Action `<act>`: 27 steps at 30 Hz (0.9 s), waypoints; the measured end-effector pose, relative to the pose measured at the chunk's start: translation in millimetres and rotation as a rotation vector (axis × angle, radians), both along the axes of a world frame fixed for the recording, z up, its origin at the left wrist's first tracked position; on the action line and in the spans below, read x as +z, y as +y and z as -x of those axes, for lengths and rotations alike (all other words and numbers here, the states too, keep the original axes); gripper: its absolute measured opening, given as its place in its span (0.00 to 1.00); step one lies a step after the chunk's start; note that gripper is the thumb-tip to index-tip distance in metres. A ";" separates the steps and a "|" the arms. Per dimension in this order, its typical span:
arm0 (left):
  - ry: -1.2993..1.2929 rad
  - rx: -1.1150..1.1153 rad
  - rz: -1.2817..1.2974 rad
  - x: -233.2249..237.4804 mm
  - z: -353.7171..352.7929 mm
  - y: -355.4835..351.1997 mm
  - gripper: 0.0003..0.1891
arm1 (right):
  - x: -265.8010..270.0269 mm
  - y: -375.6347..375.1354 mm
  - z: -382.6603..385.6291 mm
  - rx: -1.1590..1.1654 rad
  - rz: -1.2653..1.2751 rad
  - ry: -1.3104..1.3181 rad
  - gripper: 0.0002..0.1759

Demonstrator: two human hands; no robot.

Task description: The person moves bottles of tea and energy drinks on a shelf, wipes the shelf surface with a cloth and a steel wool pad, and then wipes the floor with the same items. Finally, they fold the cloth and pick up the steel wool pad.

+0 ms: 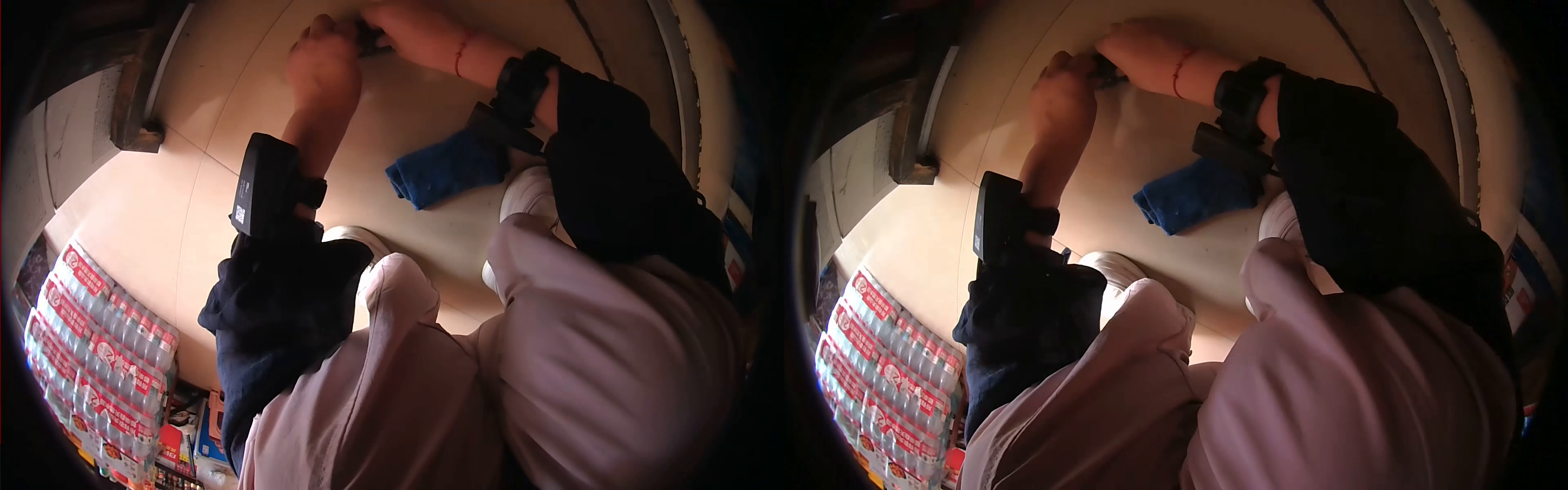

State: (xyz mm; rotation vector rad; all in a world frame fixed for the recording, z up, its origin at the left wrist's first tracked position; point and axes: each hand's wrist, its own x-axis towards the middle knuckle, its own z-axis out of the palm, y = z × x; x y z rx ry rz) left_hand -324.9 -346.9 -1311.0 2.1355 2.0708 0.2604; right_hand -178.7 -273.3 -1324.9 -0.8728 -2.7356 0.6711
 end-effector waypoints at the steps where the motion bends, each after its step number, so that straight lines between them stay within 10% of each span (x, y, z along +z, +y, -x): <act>1: 0.003 -0.001 -0.002 1.9 -1.4 -3.2 0.05 | 2.0 -2.8 -1.7 -0.001 -0.002 0.003 0.07; 11: -0.178 -0.072 0.154 18.0 -56.0 -117.6 0.04 | 22.3 -111.9 -57.4 0.043 0.181 -0.053 0.04; 27: -0.113 0.121 0.026 2.8 -6.8 -28.2 0.04 | 7.3 -19.4 -4.5 0.025 0.047 0.093 0.07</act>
